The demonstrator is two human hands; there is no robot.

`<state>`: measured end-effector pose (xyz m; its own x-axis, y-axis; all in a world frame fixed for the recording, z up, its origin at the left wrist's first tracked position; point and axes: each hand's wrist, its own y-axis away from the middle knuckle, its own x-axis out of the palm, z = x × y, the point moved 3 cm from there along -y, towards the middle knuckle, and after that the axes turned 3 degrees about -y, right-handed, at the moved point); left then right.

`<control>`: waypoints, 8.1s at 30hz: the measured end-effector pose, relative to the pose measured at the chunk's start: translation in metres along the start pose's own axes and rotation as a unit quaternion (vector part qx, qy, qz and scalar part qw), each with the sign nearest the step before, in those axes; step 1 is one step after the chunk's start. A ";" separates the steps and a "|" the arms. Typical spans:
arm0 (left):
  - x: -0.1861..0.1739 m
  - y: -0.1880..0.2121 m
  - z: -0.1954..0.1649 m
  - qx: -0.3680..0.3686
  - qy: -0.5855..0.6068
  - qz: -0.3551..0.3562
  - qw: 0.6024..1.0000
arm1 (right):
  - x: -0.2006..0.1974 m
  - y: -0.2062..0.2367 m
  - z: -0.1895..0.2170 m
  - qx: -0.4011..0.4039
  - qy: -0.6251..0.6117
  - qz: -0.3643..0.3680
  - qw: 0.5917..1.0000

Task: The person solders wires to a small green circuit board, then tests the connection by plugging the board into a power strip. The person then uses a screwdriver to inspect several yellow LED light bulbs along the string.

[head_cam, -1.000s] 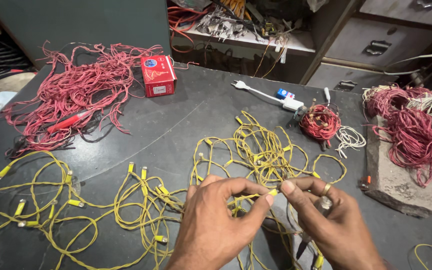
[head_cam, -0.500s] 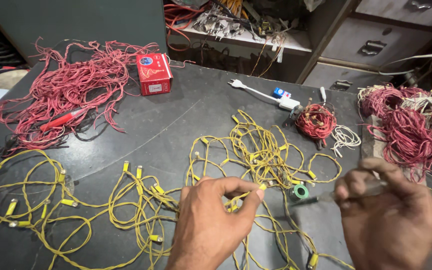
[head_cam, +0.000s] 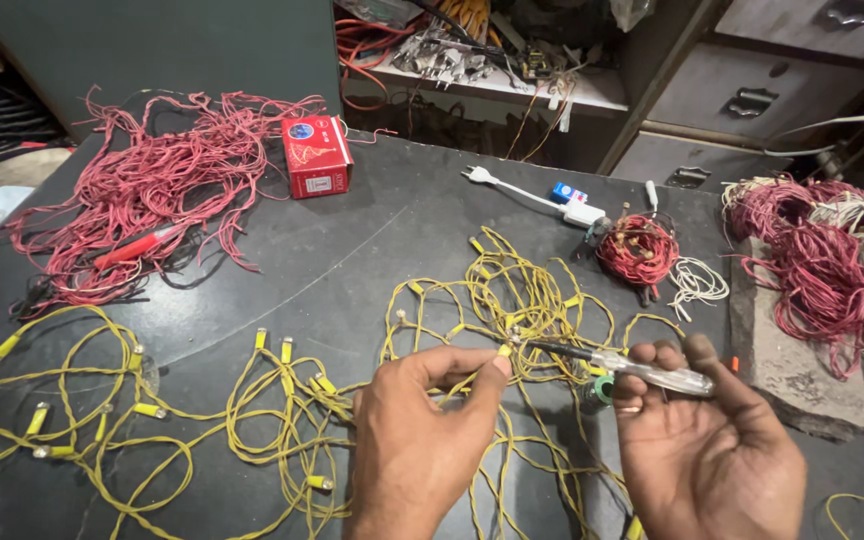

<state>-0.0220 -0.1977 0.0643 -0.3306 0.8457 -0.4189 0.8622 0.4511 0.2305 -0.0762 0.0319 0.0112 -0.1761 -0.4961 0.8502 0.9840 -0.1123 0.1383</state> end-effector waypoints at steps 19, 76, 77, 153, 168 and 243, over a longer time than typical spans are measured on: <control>0.000 -0.003 0.004 -0.004 0.079 -0.011 0.997 | 0.004 0.010 -0.012 -0.046 0.049 -0.013 0.998; 0.013 0.001 0.017 0.212 -0.089 0.039 0.972 | 0.034 0.020 -0.007 -0.043 0.694 0.113 0.710; 0.013 0.001 0.017 0.206 -0.090 0.038 0.974 | 0.033 0.020 -0.007 -0.048 0.685 0.118 0.717; 0.004 0.003 0.005 0.125 -0.040 0.050 0.990 | 0.000 -0.004 0.025 -0.073 0.435 0.093 0.892; 0.010 0.001 0.011 0.147 -0.051 0.058 0.986 | 0.025 0.019 -0.009 -0.046 0.596 0.118 0.793; 0.012 -0.003 0.007 0.077 0.002 0.001 0.997 | 0.007 0.008 0.013 0.003 -0.067 0.005 0.998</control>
<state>-0.0262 -0.1909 0.0522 -0.3304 0.8479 -0.4147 0.9112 0.4011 0.0940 -0.0690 0.0384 0.0246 -0.1611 -0.3784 0.9115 0.9860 -0.1019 0.1319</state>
